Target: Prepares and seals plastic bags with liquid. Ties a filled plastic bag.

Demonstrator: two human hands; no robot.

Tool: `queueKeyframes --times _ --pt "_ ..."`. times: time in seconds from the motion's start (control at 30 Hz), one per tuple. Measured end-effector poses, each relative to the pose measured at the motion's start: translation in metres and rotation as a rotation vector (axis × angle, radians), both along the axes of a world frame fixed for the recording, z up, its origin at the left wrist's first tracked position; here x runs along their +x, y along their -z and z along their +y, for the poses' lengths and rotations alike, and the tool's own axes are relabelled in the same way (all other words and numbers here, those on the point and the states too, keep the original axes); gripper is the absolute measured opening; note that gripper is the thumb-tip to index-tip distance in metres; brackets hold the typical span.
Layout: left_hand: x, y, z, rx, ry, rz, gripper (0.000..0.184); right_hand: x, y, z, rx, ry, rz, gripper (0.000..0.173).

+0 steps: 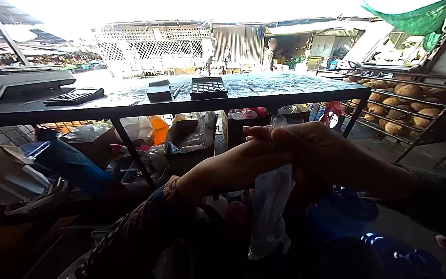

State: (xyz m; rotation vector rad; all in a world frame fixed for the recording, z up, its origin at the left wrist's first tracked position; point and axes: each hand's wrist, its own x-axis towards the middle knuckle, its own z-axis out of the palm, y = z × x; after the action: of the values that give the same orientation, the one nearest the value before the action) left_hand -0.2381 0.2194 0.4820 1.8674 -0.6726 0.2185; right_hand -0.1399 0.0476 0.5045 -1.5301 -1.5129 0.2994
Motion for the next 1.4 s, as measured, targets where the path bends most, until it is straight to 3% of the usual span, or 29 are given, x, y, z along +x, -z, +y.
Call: queueKeyframes --times 0.1,0.17,0.23,0.47,0.67,0.87,1.07,1.23,1.33,1.4 --pt "0.002 0.004 -0.002 0.019 -0.001 -0.055 0.026 0.008 0.004 0.000 -0.067 -0.133 0.185 0.042" --pt "0.002 0.008 -0.003 -0.016 0.016 -0.054 0.027 0.017 0.013 -0.003 -0.043 -0.231 0.189 0.044" --pt "0.002 0.010 -0.003 -0.047 0.041 -0.047 0.026 0.020 0.020 -0.003 0.062 -0.251 0.134 0.034" --pt "0.007 0.021 -0.005 -0.167 0.079 0.054 0.027 0.014 0.021 -0.003 0.184 -0.141 0.026 0.021" --pt "0.010 0.019 0.000 -0.112 0.112 0.041 0.020 0.001 0.016 -0.002 0.040 -0.075 0.349 0.029" --pt "0.014 0.015 -0.005 0.027 0.105 -0.040 0.026 -0.010 0.011 -0.004 0.026 -0.053 0.466 0.036" --pt "0.003 0.037 -0.002 0.106 -0.032 -0.221 0.035 -0.015 0.018 -0.014 0.147 0.011 0.293 0.045" --pt "-0.006 0.063 -0.019 0.206 -0.065 -0.269 0.032 -0.025 0.018 -0.020 -0.035 0.098 0.262 0.046" --pt "-0.002 0.072 -0.022 0.020 -0.054 -0.232 0.029 -0.017 0.010 -0.002 -0.170 -0.028 0.330 0.048" --pt "0.000 0.071 -0.013 -0.179 0.006 -0.205 0.034 -0.002 0.009 0.003 -0.048 -0.139 0.264 0.047"
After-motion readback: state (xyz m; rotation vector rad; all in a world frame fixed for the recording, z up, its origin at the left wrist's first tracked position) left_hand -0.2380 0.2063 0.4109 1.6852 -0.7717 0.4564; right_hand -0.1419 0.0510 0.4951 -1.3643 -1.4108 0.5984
